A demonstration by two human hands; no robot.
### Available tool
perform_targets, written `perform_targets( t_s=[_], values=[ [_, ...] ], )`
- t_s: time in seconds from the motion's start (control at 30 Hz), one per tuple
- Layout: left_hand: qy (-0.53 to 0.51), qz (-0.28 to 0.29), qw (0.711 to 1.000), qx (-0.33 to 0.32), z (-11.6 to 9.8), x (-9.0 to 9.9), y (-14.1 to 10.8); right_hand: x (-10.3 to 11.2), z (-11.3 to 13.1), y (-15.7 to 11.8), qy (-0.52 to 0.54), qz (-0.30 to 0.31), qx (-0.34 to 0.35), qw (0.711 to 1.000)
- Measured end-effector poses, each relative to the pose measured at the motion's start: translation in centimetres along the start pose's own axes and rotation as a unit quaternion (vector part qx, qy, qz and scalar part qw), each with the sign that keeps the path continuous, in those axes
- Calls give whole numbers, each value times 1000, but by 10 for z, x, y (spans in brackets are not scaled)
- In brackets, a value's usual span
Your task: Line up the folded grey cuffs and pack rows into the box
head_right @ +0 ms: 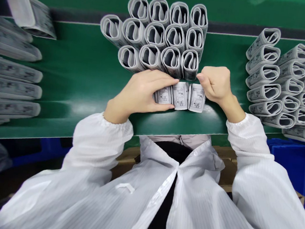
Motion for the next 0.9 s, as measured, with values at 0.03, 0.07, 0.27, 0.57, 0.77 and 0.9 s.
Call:
perform_targets(
  t_s=[0.03,0.07,0.27,0.57,0.77,0.9],
  values=[
    [-1,1,1000,1,0,0,0,0,0,0,-1,5,-8,1000],
    [-2,3,1000,4,-1,0,0,-1,-1,0,-2,13,-21,1000],
    [-12,6,1000,16,-2,1,1,-2,-5,-2,-3,43,-67,997],
    [-4,4,1000,11,-2,1,1,-7,-17,-8,31,48,-67,996],
    [-3,3,1000,11,-2,2,1,-5,-12,-6,17,19,-32,999],
    [-6,2,1000,11,-2,2,1,-6,-12,-7,18,29,-29,999]
  ],
)
Point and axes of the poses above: each hand's wrist, its own y-axis towards the middle knuckle, its own x-axis out of the back of the hand, z = x × y, the point moved 6 cm from there along y, towards the middle knuckle, and after that the axes turned 3 degrees about -z, right-handed, at the moved point
